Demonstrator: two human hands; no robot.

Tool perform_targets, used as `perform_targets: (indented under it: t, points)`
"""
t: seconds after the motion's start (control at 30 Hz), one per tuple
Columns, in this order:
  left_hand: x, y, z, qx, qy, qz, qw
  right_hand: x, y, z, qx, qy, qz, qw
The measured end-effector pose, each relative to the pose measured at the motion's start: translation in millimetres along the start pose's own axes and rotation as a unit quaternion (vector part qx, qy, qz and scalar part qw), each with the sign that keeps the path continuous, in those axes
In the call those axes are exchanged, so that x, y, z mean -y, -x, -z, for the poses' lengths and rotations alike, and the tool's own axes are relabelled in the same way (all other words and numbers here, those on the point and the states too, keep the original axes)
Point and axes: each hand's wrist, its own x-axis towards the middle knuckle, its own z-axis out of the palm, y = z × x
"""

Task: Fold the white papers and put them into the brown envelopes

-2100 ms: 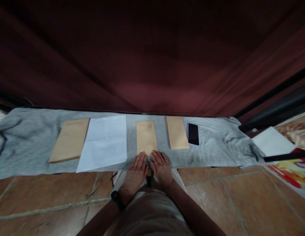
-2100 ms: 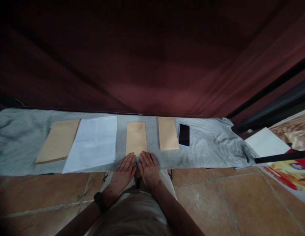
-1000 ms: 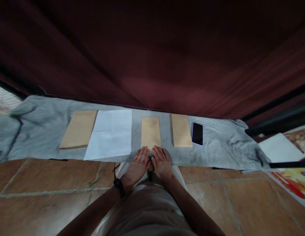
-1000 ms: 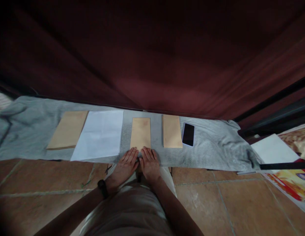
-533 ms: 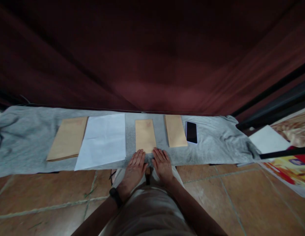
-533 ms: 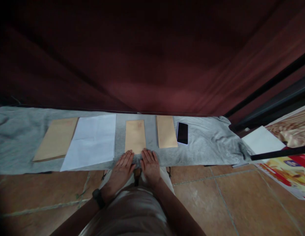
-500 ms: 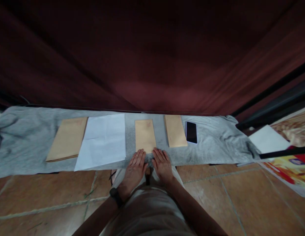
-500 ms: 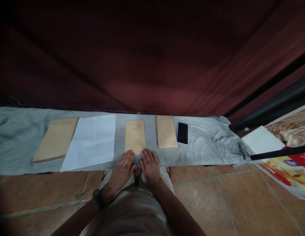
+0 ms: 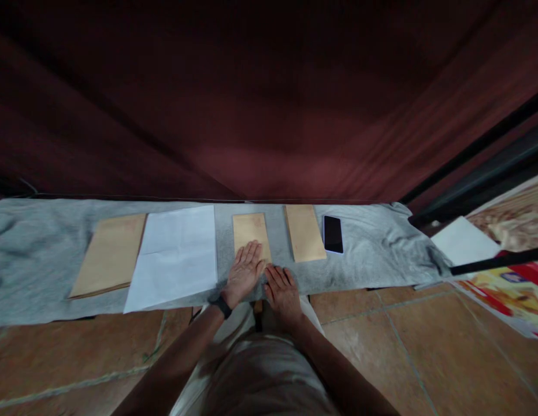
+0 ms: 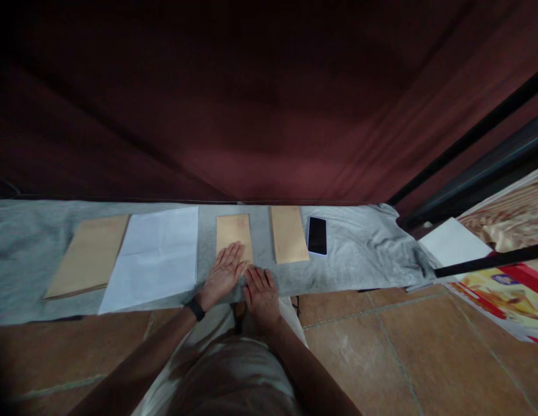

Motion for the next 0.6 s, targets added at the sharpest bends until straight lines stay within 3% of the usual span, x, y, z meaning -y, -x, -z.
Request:
perform_targets:
  t: [0.17, 0.6]
  points:
    - [12, -33, -1.1, 0.027, -0.017, 0.017, 0.999, 0, 0, 0, -0.013, -0.009, 0.006, 1.000]
    - [30, -94, -7.2, 0.025, -0.022, 0.059, 0.998, 0, 0, -1, -0.009, -0.010, -0.002, 1.000]
